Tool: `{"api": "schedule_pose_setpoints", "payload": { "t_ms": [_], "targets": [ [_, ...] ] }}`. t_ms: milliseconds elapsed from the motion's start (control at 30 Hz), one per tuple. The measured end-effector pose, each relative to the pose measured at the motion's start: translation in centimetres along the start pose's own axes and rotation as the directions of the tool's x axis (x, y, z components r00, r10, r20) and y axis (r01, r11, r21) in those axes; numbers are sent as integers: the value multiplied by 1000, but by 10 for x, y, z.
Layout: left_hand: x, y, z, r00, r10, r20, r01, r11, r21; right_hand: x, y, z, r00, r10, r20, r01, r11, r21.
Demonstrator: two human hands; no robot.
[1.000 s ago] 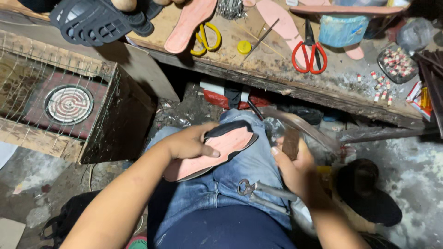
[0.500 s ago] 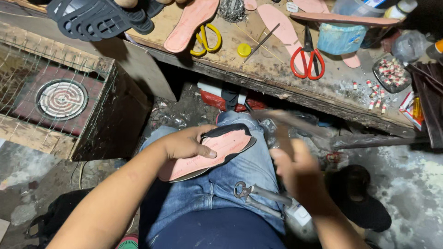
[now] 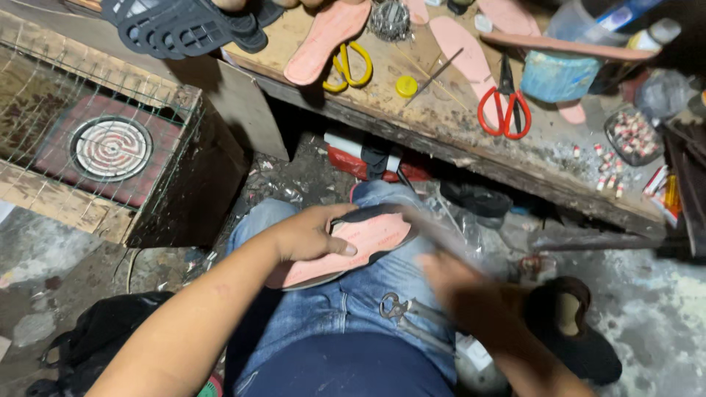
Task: The person sits on the floor and lasts a shoe: they hold a black fabric upper over a wooden last, use pincers to grip and pull the upper material tight over the insole, hammer the edges to set them, and press and smooth the upper around the last with their hands, turning the shoe to work different sides.
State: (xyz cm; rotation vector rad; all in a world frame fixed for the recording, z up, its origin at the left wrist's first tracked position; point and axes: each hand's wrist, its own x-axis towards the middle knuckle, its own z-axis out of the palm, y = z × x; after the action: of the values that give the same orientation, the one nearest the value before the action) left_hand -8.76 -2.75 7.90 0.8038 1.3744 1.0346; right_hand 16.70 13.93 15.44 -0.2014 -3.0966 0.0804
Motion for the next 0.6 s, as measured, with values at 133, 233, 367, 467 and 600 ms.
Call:
{"api": "schedule_pose_setpoints", "payload": {
  "t_ms": [133,233,367,467,600],
  "targets": [
    [-4,0,-2,999,27,-22,-27,1000,11,9,-1,-14,909,356,216,-412,843,346],
    [-9,-2,4,999,30,-41,-29,999,19,4,-9,-25,980,193,-36,-173,935,310],
    [-17,9,5,989,89,-120,-57,967,248,15,-28,3,806,445,391,-569,765,302],
    [-24,22,6,987,27,-155,35,924,381,16,-11,14,701,524,484,-694,657,294],
    [-28,35,23,973,54,-222,92,798,595,24,31,1,692,702,166,-708,618,341]
  ]
}}
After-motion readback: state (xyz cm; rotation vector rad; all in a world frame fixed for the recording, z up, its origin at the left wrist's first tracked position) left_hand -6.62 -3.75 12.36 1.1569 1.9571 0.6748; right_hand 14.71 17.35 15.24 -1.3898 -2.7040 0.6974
